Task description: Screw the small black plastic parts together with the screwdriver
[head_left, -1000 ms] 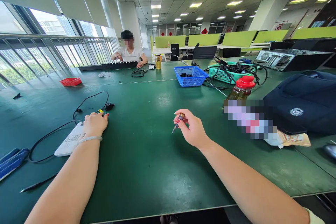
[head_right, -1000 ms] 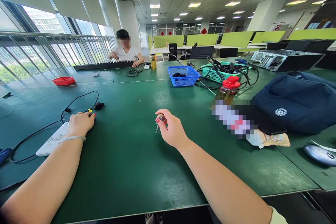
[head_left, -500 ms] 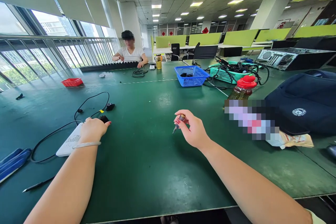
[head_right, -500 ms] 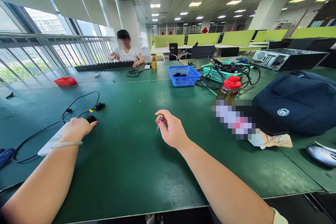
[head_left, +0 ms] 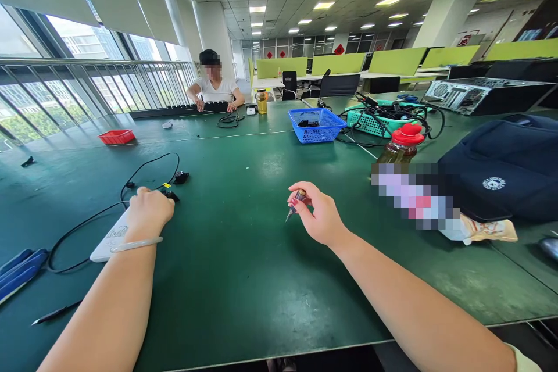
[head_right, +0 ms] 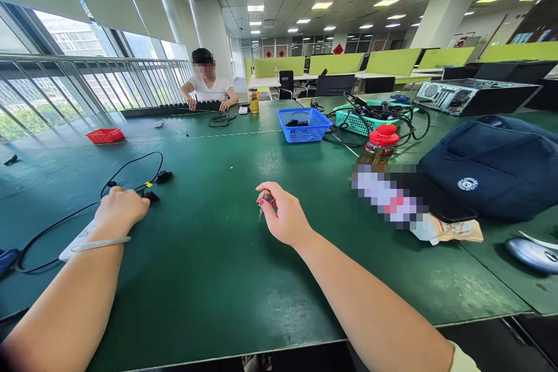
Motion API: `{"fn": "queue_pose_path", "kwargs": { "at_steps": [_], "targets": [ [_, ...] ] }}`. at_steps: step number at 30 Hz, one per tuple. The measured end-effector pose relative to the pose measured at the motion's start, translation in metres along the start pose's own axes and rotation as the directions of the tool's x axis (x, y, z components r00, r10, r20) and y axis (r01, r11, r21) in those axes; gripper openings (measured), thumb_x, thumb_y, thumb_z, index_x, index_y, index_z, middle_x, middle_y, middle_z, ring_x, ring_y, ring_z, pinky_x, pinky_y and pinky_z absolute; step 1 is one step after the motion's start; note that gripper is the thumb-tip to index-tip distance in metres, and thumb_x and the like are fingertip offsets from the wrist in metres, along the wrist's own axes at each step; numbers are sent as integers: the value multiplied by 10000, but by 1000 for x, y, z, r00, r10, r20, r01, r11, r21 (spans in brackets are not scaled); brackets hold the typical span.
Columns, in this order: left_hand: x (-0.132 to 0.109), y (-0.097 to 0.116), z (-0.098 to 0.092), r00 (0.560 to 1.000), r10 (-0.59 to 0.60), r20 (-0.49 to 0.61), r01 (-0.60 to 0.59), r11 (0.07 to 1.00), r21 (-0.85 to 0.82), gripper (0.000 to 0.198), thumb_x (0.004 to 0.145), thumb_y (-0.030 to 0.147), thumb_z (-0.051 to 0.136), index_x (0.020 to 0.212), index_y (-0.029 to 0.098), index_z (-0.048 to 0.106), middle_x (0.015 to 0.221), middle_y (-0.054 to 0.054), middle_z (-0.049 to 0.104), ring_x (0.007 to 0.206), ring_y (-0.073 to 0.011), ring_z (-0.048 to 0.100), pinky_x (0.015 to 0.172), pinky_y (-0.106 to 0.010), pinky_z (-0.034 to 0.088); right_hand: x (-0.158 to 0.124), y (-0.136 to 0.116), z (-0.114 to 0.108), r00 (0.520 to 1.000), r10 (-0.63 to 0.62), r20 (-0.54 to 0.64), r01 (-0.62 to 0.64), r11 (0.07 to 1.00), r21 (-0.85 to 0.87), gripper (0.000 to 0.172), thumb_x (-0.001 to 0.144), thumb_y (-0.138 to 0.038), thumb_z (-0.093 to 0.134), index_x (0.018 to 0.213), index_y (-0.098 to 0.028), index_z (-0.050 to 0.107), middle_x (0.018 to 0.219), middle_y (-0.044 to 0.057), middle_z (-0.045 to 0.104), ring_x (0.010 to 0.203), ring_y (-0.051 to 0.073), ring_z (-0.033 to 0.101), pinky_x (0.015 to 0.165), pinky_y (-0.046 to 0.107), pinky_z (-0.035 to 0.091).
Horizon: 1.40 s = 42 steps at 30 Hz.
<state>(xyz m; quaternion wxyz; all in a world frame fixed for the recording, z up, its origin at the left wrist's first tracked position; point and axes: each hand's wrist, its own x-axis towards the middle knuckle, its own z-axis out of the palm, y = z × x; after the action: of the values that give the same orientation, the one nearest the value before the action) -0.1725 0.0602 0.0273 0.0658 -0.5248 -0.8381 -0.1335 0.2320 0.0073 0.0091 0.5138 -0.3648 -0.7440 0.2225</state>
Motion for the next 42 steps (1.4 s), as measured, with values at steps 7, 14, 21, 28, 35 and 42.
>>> {"fn": "queue_pose_path", "kwargs": {
  "at_steps": [7,14,21,28,35,42],
  "targets": [
    [-10,16,-7,978,61,-198,-80,993,-91,320,876,238,423,1073,109,639,1402,-235,441,1268,-349,496,1034,-456,450,0,0,1,1000,1,0,-1,1000,7,174,943,-263,494,1102,-236,559,855,35,681,763,171,681,746,354,602],
    [2,-2,2,998,43,-41,-45,997,-67,423,884,291,496,1293,189,539,1193,-175,651,1121,-347,603,957,-440,473,0,0,0,1000,2,2,-2,1000,3,165,946,-270,501,1099,-240,555,854,33,680,776,176,683,754,358,604],
    [4,-8,4,993,92,76,-95,995,31,601,863,141,427,1453,250,419,1254,-194,636,1112,-373,624,864,-436,491,1,-1,0,1000,9,11,-9,1000,7,172,945,-269,493,1102,-242,557,871,41,682,793,182,687,765,372,600],
    [11,-11,11,983,127,132,-144,982,126,686,821,96,435,1496,213,388,1178,-211,671,1124,-361,622,881,-411,492,1,-2,-1,1000,-8,2,8,1000,8,164,940,-249,489,1092,-239,552,857,33,679,770,173,682,750,358,602],
    [13,-16,14,983,130,127,-154,967,205,644,868,159,450,1508,175,382,1130,-241,681,1206,-380,565,935,-469,461,1,-2,0,1000,-2,10,2,1000,-8,164,948,-257,476,1091,-232,551,854,37,681,765,177,683,740,355,599],
    [15,-20,24,974,213,80,-223,962,155,599,895,327,505,1448,103,455,1392,-234,537,1285,-400,492,1040,-490,411,0,2,1,1000,0,6,0,1000,12,165,946,-250,498,1100,-236,554,861,32,675,783,172,683,756,348,599]
  ]
}}
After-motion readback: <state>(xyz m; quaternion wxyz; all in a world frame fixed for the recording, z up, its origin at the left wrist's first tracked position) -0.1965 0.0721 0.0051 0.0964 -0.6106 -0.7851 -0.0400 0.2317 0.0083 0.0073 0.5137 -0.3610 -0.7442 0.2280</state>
